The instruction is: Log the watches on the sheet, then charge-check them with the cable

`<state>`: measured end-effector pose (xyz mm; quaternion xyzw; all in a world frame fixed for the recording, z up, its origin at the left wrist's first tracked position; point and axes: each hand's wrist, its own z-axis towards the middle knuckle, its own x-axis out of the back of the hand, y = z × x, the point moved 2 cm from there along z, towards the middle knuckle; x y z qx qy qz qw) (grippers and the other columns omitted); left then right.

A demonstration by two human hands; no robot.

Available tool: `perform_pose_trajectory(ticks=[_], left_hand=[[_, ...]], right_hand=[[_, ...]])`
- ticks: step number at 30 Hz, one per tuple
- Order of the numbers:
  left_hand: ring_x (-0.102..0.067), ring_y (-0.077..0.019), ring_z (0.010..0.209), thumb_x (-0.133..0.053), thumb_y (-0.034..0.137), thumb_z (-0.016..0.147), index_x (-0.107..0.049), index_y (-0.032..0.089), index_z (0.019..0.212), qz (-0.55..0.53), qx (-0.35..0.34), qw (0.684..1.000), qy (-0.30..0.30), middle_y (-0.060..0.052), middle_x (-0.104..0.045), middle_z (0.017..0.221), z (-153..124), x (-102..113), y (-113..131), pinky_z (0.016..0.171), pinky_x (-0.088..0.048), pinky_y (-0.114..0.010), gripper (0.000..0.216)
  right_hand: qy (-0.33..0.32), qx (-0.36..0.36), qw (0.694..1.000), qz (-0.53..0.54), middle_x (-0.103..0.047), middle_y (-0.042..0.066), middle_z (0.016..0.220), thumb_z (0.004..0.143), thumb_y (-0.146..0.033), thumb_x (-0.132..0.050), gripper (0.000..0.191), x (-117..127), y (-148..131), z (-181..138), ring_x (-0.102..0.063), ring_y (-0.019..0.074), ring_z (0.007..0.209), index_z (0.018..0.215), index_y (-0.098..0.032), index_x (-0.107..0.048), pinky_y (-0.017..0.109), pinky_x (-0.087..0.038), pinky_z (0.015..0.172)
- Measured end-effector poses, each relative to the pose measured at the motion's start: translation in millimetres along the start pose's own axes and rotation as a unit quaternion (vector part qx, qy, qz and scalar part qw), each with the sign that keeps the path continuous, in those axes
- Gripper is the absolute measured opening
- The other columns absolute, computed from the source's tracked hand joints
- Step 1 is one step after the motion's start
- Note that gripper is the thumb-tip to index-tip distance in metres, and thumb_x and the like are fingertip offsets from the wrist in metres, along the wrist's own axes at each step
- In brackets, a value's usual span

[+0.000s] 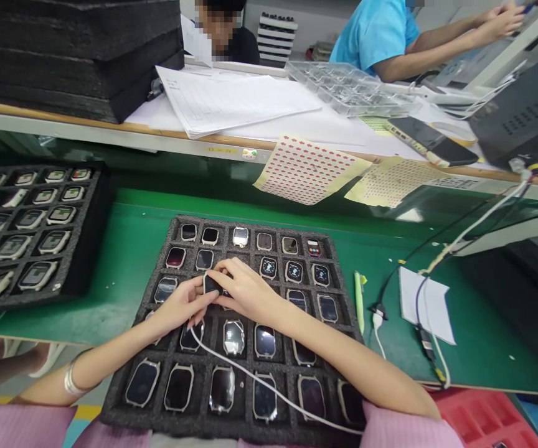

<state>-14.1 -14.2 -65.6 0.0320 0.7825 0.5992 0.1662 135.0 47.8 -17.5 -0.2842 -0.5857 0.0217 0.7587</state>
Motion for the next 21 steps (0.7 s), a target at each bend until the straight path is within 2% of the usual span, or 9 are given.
perform_pose_trajectory(ticks=[3,7,15,21], left_hand=[[-0.036,-0.0048,0.029,-0.057,0.043,0.082,-0.051,0.013,0.103,-0.001,-0.003,1.000,0.008,0.009,-0.045,0.046,-1,-1,-1,0.029,-0.027,-0.014,0.037],[-0.033,-0.0040,0.027,-0.060,0.043,0.081,-0.053,0.012,0.093,-0.001,-0.002,1.000,0.000,0.010,-0.042,0.043,-5,-1,2,0.028,-0.022,-0.014,0.033],[-0.032,-0.0035,0.026,-0.062,0.048,0.078,-0.054,0.011,0.096,0.004,0.007,1.000,-0.008,0.010,-0.042,0.043,-7,-1,1,0.029,-0.019,-0.015,0.041],[-0.029,-0.0033,0.026,-0.061,0.043,0.080,-0.052,0.011,0.104,0.027,0.025,0.999,-0.008,0.011,-0.040,0.042,-9,-3,-1,0.029,-0.019,-0.014,0.041]], right_hand=[[0.013,0.013,0.999,0.029,-0.056,0.014,0.115,0.091,-0.027,-0.058,0.036,-4,1,-1,-0.053,0.0265,0.105,0.123,-0.015,-0.049,0.045,-0.048,0.088],[0.042,0.023,0.997,0.065,-0.059,0.013,0.114,0.088,-0.028,-0.062,0.038,-10,0,-5,-0.056,0.0251,0.104,0.122,-0.015,-0.050,0.043,-0.048,0.089],[0.078,0.026,0.993,0.081,-0.063,0.012,0.110,0.085,-0.027,-0.063,0.038,-14,-2,-7,-0.060,0.0237,0.098,0.119,-0.015,-0.051,0.041,-0.051,0.085],[0.084,0.031,0.993,0.083,-0.063,0.012,0.108,0.084,-0.026,-0.064,0.033,-18,-2,-11,-0.059,0.0226,0.098,0.112,-0.012,-0.054,0.038,-0.050,0.087]])
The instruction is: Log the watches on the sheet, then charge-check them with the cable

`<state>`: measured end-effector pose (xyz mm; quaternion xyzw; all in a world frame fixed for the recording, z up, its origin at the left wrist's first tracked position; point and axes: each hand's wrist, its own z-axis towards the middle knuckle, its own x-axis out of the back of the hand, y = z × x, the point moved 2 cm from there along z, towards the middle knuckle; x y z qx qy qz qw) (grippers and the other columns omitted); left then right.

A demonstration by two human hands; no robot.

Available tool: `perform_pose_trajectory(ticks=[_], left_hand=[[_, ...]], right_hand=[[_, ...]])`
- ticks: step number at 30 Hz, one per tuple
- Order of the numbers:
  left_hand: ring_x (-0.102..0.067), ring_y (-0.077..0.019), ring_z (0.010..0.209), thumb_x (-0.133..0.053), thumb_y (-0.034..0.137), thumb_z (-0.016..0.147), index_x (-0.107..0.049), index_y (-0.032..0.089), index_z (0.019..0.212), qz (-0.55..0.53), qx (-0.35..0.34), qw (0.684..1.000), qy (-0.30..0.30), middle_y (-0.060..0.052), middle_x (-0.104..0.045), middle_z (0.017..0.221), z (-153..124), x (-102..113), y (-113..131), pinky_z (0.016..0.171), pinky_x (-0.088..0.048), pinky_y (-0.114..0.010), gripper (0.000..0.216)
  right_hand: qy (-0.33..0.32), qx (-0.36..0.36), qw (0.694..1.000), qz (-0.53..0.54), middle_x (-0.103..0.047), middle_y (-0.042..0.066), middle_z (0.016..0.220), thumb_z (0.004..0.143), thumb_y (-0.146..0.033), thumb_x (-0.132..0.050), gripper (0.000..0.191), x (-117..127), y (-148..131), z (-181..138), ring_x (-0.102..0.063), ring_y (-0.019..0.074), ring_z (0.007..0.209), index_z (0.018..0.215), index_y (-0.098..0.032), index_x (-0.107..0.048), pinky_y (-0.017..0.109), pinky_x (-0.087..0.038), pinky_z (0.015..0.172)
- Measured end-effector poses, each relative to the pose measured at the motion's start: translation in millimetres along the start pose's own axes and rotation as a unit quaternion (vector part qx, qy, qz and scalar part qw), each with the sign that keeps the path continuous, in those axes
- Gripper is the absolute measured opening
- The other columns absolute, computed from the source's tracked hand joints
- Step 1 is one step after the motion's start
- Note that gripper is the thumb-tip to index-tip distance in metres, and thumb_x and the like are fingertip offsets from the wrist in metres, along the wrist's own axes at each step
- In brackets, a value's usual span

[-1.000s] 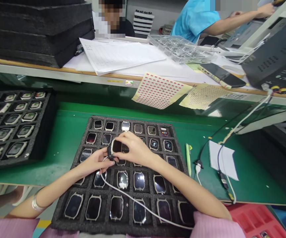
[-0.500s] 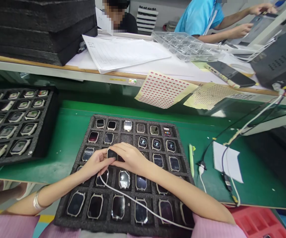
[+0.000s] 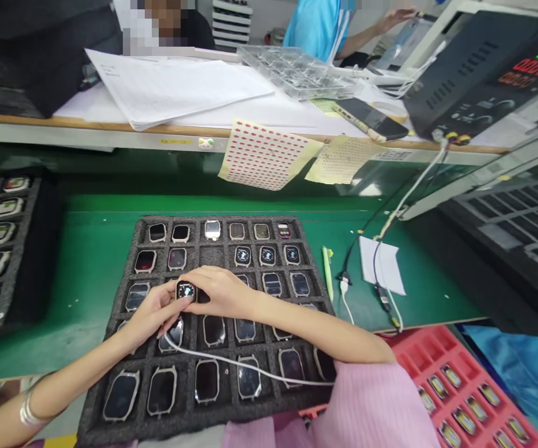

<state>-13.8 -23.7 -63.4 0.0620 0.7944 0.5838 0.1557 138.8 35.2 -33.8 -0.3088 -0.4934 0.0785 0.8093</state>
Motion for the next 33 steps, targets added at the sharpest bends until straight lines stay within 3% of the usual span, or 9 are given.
perform_pose_trajectory(ticks=[11,19,26,31,33], left_hand=[[-0.033,-0.0033,0.028,-0.060,0.047,0.080,-0.052,0.013,0.099,-0.002,-0.004,1.000,-0.002,0.009,-0.043,0.051,3,3,-4,0.028,-0.022,-0.015,0.040],[-0.031,-0.0015,0.034,-0.062,0.043,0.079,-0.057,0.014,0.101,0.003,-0.027,1.000,0.007,0.004,-0.051,0.067,3,-1,-1,0.031,-0.022,-0.017,0.037],[-0.042,-0.0084,0.047,-0.064,0.041,0.078,-0.061,0.015,0.102,0.000,-0.043,0.999,0.011,0.002,-0.053,0.062,3,-1,-1,0.044,-0.034,-0.020,0.035],[-0.053,-0.0130,0.068,-0.064,0.039,0.079,-0.062,0.014,0.098,0.004,-0.065,0.998,0.013,-0.002,-0.060,0.079,5,0,-3,0.061,-0.042,-0.022,0.031],[-0.053,-0.0128,0.067,-0.063,0.039,0.080,-0.061,0.014,0.101,0.006,-0.068,0.998,0.010,-0.002,-0.060,0.078,5,0,-4,0.062,-0.043,-0.023,0.032]], right_hand=[[0.004,-0.005,1.000,0.021,-0.061,0.012,0.107,0.086,-0.027,-0.063,0.032,3,0,2,-0.058,0.0224,0.098,0.113,-0.014,-0.053,0.039,-0.050,0.086],[-0.021,-0.024,0.999,-0.034,-0.055,0.013,0.104,0.086,-0.030,-0.062,0.033,10,-8,3,-0.053,0.0245,0.095,0.114,-0.012,-0.055,0.040,-0.050,0.081],[-0.048,-0.030,0.997,-0.058,-0.053,0.013,0.108,0.085,-0.029,-0.064,0.038,10,-8,0,-0.051,0.0258,0.098,0.118,-0.012,-0.052,0.042,-0.048,0.084],[-0.033,-0.024,0.998,-0.041,-0.053,0.012,0.106,0.083,-0.026,-0.066,0.038,9,-6,1,-0.051,0.0252,0.098,0.117,-0.013,-0.053,0.042,-0.048,0.084],[-0.031,-0.025,0.998,-0.039,-0.053,0.012,0.106,0.083,-0.025,-0.065,0.038,9,-6,1,-0.051,0.0252,0.098,0.116,-0.013,-0.053,0.042,-0.048,0.084]])
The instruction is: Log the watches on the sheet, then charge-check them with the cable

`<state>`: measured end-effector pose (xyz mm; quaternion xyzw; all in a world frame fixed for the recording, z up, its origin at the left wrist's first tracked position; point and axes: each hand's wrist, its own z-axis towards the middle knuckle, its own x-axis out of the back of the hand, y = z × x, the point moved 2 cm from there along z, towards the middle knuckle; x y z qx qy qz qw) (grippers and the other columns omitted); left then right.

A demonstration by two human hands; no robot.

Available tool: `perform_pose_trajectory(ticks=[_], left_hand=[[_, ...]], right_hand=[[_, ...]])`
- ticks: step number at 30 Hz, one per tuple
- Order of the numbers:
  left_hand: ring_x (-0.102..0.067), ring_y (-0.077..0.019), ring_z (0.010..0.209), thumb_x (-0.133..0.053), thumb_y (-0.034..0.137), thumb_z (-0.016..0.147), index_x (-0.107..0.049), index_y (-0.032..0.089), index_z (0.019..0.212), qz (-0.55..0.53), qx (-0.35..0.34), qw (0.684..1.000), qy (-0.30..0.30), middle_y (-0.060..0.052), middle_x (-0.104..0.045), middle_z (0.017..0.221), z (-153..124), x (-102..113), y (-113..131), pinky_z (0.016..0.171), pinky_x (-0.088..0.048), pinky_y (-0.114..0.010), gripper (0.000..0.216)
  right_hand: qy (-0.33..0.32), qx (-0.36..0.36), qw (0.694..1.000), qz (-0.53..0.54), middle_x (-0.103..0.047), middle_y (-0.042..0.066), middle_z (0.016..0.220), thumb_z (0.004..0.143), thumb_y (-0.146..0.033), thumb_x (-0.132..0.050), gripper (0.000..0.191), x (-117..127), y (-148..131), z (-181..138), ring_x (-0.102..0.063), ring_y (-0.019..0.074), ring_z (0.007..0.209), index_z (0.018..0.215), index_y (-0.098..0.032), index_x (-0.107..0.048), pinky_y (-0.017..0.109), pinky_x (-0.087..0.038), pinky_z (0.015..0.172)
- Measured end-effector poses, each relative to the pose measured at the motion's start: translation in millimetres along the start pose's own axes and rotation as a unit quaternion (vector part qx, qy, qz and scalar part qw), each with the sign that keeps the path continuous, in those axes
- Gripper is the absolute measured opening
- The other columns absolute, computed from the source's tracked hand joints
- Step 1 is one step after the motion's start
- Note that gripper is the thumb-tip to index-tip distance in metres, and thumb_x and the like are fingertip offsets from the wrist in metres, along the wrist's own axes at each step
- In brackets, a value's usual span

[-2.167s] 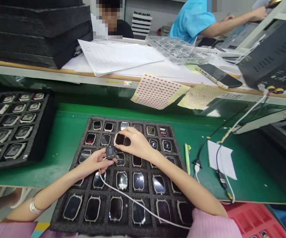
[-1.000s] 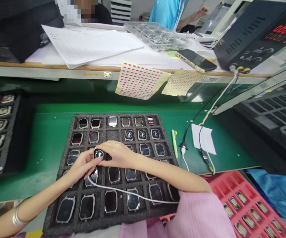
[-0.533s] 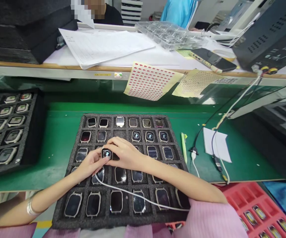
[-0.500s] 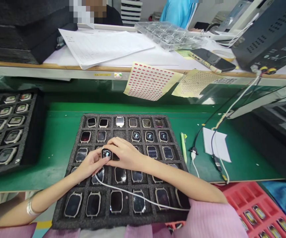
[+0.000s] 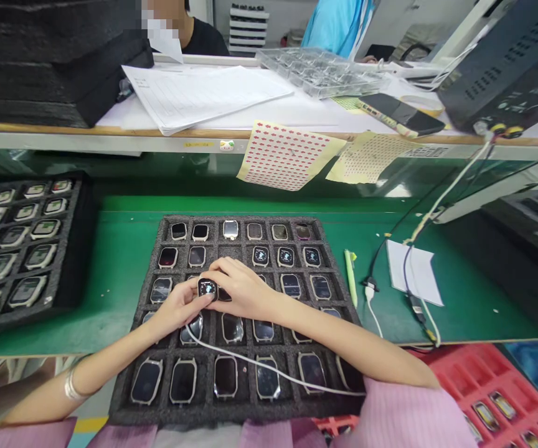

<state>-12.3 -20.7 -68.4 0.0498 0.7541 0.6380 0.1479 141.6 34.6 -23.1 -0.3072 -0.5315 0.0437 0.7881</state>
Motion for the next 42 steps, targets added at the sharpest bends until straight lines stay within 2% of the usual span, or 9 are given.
perform_pose_trajectory(ticks=[3,10,17,21,28,31,35,42], left_hand=[[-0.054,-0.0129,0.064,-0.061,0.039,0.081,-0.060,0.014,0.104,0.002,-0.003,1.000,-0.004,0.000,-0.060,0.073,-1,0,-1,0.060,-0.043,-0.023,0.034],[-0.057,-0.0193,0.092,-0.060,0.033,0.083,-0.059,0.014,0.107,0.010,-0.033,0.999,-0.017,-0.005,-0.064,0.097,0,0,0,0.084,-0.042,-0.029,0.031],[-0.058,-0.0210,0.090,-0.059,0.036,0.083,-0.057,0.014,0.112,0.021,-0.031,0.999,-0.027,-0.006,-0.064,0.096,-1,0,-2,0.081,-0.044,-0.031,0.036],[-0.057,-0.0214,0.092,-0.058,0.035,0.084,-0.056,0.014,0.111,0.029,-0.033,0.999,-0.028,-0.006,-0.063,0.099,0,0,-3,0.083,-0.044,-0.032,0.034],[-0.054,-0.0227,0.097,-0.058,0.031,0.084,-0.057,0.015,0.105,0.043,-0.035,0.998,-0.024,-0.004,-0.061,0.090,0,-1,-3,0.089,-0.040,-0.035,0.027],[-0.053,-0.0235,0.101,-0.060,0.031,0.083,-0.057,0.015,0.107,0.034,-0.036,0.998,-0.033,-0.005,-0.062,0.095,0,-1,-2,0.091,-0.040,-0.035,0.029],[-0.056,-0.0218,0.096,-0.061,0.033,0.082,-0.057,0.014,0.109,0.010,-0.035,0.998,-0.046,-0.007,-0.062,0.102,-2,1,-2,0.087,-0.043,-0.033,0.033],[-0.056,-0.0201,0.091,-0.063,0.033,0.081,-0.058,0.013,0.107,-0.010,-0.026,0.998,-0.049,-0.006,-0.062,0.095,-4,3,0,0.083,-0.043,-0.030,0.033]], right_hand=[[-0.002,-0.004,1.000,0.000,-0.051,0.012,0.108,0.083,-0.023,-0.065,0.038,1,-2,-1,-0.050,0.0255,0.100,0.118,-0.013,-0.053,0.042,-0.047,0.086],[-0.001,0.003,1.000,-0.009,-0.051,0.014,0.109,0.084,-0.023,-0.063,0.038,2,-5,-3,-0.049,0.0263,0.101,0.119,-0.013,-0.052,0.043,-0.047,0.086],[0.000,0.005,1.000,-0.010,-0.053,0.014,0.107,0.086,-0.028,-0.062,0.037,1,-5,-4,-0.050,0.0261,0.099,0.118,-0.011,-0.053,0.042,-0.047,0.086],[0.005,0.003,1.000,-0.004,-0.054,0.014,0.109,0.086,-0.029,-0.062,0.039,2,-4,-4,-0.050,0.0265,0.100,0.120,-0.013,-0.052,0.043,-0.046,0.087],[0.000,-0.002,1.000,-0.001,-0.054,0.014,0.110,0.085,-0.028,-0.064,0.040,7,-4,-4,-0.050,0.0262,0.100,0.119,-0.012,-0.052,0.043,-0.044,0.087],[-0.007,-0.010,1.000,-0.007,-0.054,0.013,0.109,0.084,-0.026,-0.064,0.039,7,-4,-4,-0.050,0.0260,0.100,0.119,-0.013,-0.053,0.043,-0.045,0.086],[0.003,-0.005,1.000,-0.014,-0.053,0.015,0.107,0.087,-0.028,-0.060,0.036,3,-8,-4,-0.050,0.0261,0.099,0.118,-0.010,-0.053,0.043,-0.046,0.086],[0.015,0.001,1.000,-0.009,-0.053,0.014,0.107,0.088,-0.030,-0.060,0.036,-4,-8,-5,-0.050,0.0262,0.099,0.118,-0.012,-0.052,0.043,-0.047,0.085]])
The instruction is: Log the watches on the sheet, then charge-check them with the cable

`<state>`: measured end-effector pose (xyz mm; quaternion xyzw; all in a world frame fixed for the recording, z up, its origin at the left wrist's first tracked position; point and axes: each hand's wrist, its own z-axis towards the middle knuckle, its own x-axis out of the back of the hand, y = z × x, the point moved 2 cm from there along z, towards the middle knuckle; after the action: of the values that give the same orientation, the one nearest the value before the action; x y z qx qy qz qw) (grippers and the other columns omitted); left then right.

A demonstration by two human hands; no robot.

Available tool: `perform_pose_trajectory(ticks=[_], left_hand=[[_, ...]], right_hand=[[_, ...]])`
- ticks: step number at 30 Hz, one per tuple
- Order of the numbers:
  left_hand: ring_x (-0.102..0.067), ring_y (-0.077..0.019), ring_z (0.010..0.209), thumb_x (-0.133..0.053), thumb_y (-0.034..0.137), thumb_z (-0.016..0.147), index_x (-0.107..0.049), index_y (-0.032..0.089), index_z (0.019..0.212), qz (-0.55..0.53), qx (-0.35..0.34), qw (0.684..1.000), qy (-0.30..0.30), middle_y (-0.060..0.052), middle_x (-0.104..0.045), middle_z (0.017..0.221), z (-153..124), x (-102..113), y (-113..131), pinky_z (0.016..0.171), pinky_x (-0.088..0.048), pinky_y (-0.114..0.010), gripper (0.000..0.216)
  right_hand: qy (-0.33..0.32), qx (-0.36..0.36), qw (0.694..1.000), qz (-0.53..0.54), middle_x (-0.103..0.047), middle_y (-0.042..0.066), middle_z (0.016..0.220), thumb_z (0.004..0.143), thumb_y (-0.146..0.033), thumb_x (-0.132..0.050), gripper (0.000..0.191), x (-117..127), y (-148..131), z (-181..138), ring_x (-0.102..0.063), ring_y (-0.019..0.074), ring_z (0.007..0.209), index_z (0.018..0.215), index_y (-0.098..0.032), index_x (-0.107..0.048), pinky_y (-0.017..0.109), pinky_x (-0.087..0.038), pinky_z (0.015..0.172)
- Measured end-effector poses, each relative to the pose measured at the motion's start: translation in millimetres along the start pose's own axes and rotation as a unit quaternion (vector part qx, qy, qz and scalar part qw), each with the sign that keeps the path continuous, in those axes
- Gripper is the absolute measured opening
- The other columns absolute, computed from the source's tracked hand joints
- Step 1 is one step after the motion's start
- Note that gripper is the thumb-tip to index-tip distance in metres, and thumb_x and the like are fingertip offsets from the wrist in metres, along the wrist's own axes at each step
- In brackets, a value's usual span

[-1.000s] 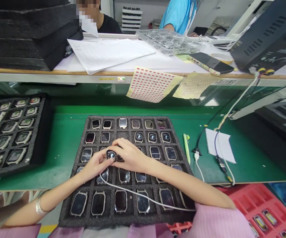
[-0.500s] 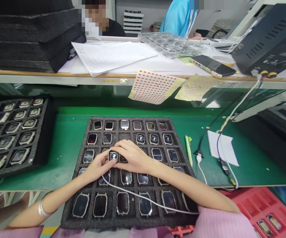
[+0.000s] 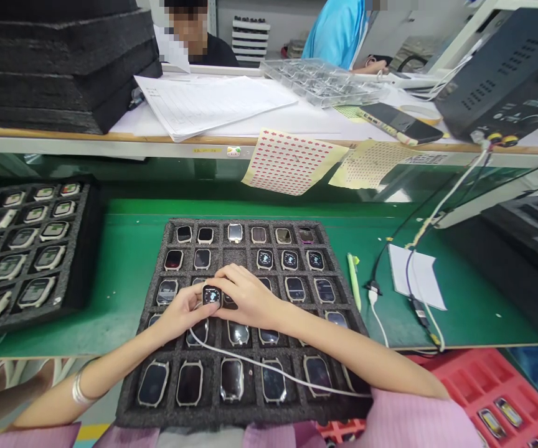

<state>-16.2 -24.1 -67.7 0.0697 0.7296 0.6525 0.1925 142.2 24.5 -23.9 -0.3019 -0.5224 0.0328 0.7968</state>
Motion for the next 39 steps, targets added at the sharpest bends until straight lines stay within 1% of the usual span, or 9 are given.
perform_pose_trajectory(ticks=[6,20,25,27,29,31,34,37,39], left_hand=[[-0.056,-0.0198,0.088,-0.063,0.035,0.080,-0.059,0.013,0.105,0.000,0.007,1.000,0.003,-0.006,-0.062,0.095,0,0,2,0.080,-0.043,-0.030,0.033],[-0.058,-0.0225,0.095,-0.063,0.034,0.080,-0.058,0.013,0.107,-0.005,0.019,1.000,-0.002,-0.008,-0.064,0.102,-1,-2,2,0.084,-0.045,-0.033,0.034],[-0.058,-0.0222,0.094,-0.062,0.036,0.082,-0.056,0.014,0.109,0.004,0.025,1.000,0.006,-0.008,-0.064,0.101,0,-3,1,0.083,-0.045,-0.033,0.035],[-0.057,-0.0215,0.096,-0.061,0.036,0.082,-0.056,0.015,0.109,-0.002,0.019,1.000,0.006,-0.007,-0.063,0.102,0,-4,2,0.085,-0.044,-0.032,0.034],[-0.058,-0.0197,0.092,-0.062,0.037,0.082,-0.057,0.015,0.106,-0.026,0.017,0.999,-0.011,-0.006,-0.064,0.096,-1,-3,4,0.083,-0.044,-0.030,0.033],[-0.059,-0.0172,0.079,-0.063,0.040,0.081,-0.058,0.014,0.099,-0.052,0.023,0.998,-0.041,-0.005,-0.065,0.083,-3,-3,7,0.074,-0.045,-0.027,0.032],[-0.055,-0.0136,0.061,-0.063,0.045,0.079,-0.058,0.013,0.093,-0.064,0.033,0.995,-0.073,-0.004,-0.063,0.071,-7,-1,10,0.060,-0.042,-0.024,0.035],[-0.053,-0.0131,0.059,-0.064,0.046,0.078,-0.057,0.012,0.093,-0.063,0.035,0.994,-0.083,-0.004,-0.063,0.070,-9,0,10,0.059,-0.040,-0.024,0.037],[-0.055,-0.0144,0.063,-0.064,0.046,0.077,-0.057,0.012,0.091,-0.060,0.034,0.994,-0.086,-0.004,-0.062,0.070,-9,-1,9,0.063,-0.041,-0.025,0.037]], right_hand=[[0.011,0.006,1.000,0.011,-0.053,0.014,0.106,0.087,-0.031,-0.060,0.037,0,2,-1,-0.051,0.0256,0.098,0.119,-0.013,-0.052,0.043,-0.047,0.086],[0.003,0.001,1.000,0.024,-0.052,0.015,0.109,0.087,-0.030,-0.060,0.039,-2,1,-2,-0.050,0.0259,0.100,0.120,-0.011,-0.051,0.043,-0.046,0.087],[0.003,-0.026,0.997,0.079,-0.050,0.014,0.109,0.085,-0.026,-0.063,0.038,8,-1,1,-0.049,0.0246,0.102,0.120,-0.013,-0.053,0.041,-0.046,0.088],[-0.011,-0.036,0.992,0.121,-0.049,0.012,0.112,0.083,-0.026,-0.067,0.043,15,-1,2,-0.047,0.0244,0.105,0.122,-0.016,-0.053,0.041,-0.044,0.091],[-0.036,-0.039,0.981,0.188,-0.048,0.011,0.114,0.081,-0.026,-0.070,0.050,20,0,3,-0.047,0.0236,0.107,0.127,-0.019,-0.051,0.041,-0.041,0.093],[-0.053,-0.043,0.960,0.272,-0.049,0.010,0.114,0.084,-0.025,-0.068,0.045,19,4,4,-0.049,0.0214,0.106,0.127,-0.021,-0.053,0.040,-0.041,0.094],[-0.024,-0.052,0.917,0.394,-0.052,0.007,0.105,0.086,-0.028,-0.066,0.032,8,13,3,-0.052,0.0190,0.099,0.117,-0.021,-0.062,0.038,-0.042,0.089],[-0.002,-0.060,0.874,0.483,-0.053,0.006,0.100,0.079,-0.032,-0.073,0.033,-7,21,2,-0.053,0.0178,0.093,0.110,-0.021,-0.067,0.036,-0.043,0.084],[-0.013,-0.066,0.864,0.499,-0.053,0.005,0.100,0.077,-0.033,-0.075,0.034,-10,23,2,-0.053,0.0176,0.093,0.108,-0.021,-0.068,0.037,-0.043,0.085]])
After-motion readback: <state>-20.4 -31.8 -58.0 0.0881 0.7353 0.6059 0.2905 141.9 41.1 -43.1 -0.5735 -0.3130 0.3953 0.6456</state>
